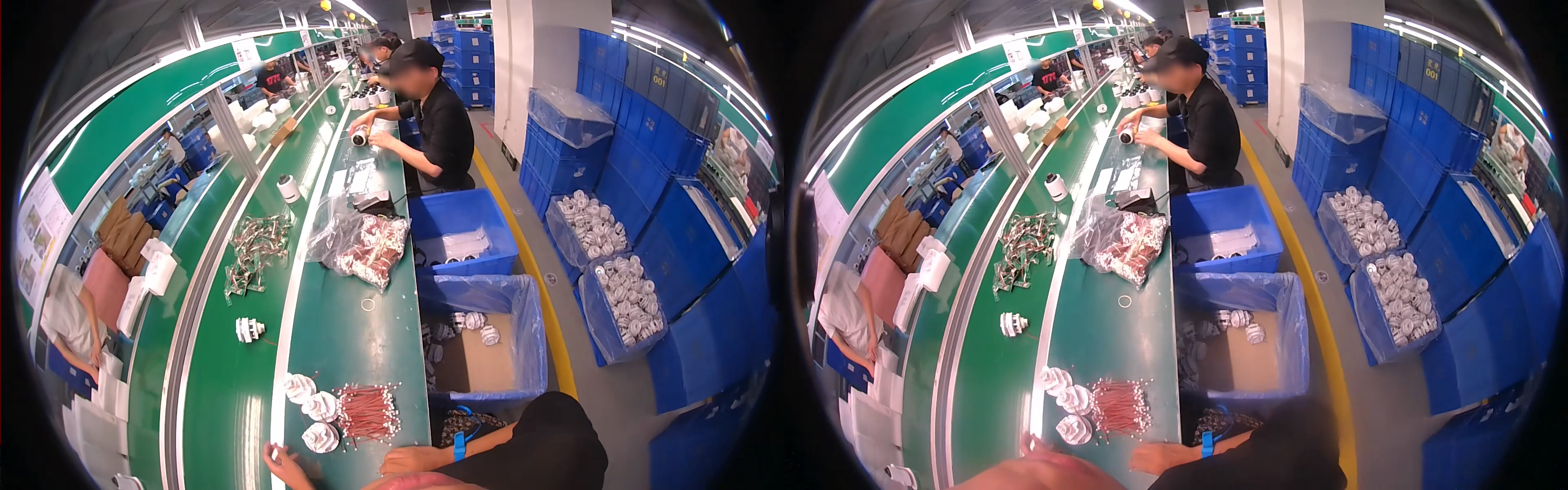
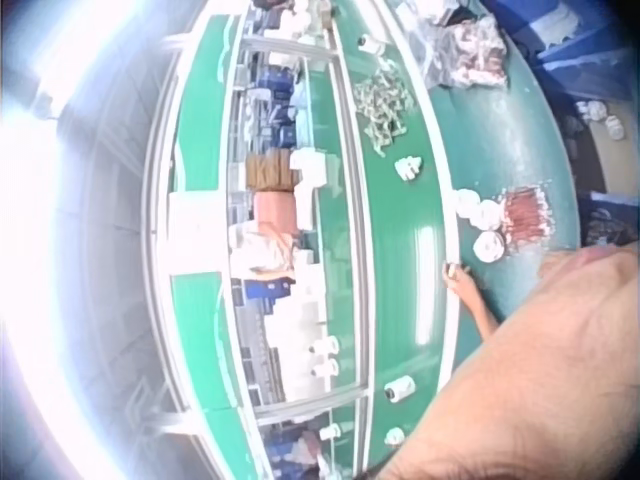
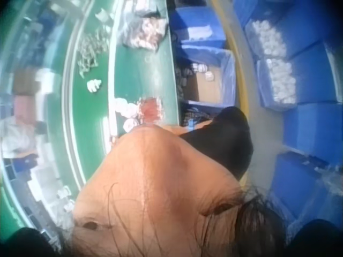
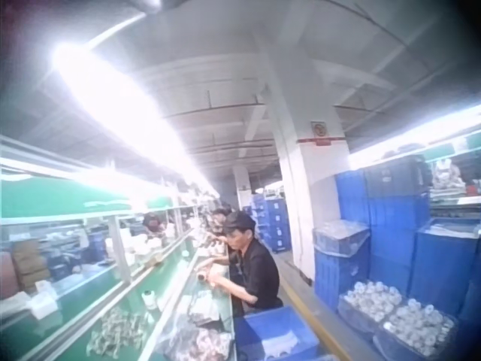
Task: Assembling small electronic components into plastic housings on an assembly line.
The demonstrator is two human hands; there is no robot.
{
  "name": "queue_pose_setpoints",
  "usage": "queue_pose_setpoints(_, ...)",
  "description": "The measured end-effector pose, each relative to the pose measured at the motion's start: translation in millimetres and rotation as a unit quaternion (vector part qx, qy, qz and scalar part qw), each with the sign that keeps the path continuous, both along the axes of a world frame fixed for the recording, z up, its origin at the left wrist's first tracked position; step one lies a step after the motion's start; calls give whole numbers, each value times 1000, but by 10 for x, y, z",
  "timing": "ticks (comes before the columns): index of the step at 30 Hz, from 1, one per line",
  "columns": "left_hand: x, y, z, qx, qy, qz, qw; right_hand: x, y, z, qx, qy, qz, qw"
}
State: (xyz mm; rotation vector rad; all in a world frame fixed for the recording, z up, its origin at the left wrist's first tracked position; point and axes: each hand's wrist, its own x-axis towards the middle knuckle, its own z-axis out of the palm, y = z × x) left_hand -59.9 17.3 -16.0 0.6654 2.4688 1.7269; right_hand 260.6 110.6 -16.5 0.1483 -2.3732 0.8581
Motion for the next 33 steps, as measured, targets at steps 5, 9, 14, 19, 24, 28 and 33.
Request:
queue_pose_setpoints(5,-445,742,441,-132,182,-108,968,-578,-410,-1220,34,-46,11,998)
queue_pose_setpoints(9,-764,1452,807,-235,339,-177,894,-115,-259,162,-370,-110,-159,909)
queue_pose_setpoints(14,-1607,2163,772,-343,407,-220,817,-112,-243,-62,-317,-137,-143,927)
queue_pose_setpoints(19,-1711,2264,748,-304,377,-240,841,-79,-193,-149,-265,-192,-98,940)
queue_pose_setpoints(24,-1545,1379,420,-213,208,-174,939,191,-4,180,-86,-66,-12,994)
queue_pose_setpoints(28,-623,442,383,-103,17,-116,988,158,135,434,-112,-72,-39,990)
queue_pose_setpoints(33,1147,-513,653,-202,166,-6,965,-35,29,892,-348,-141,-78,924)
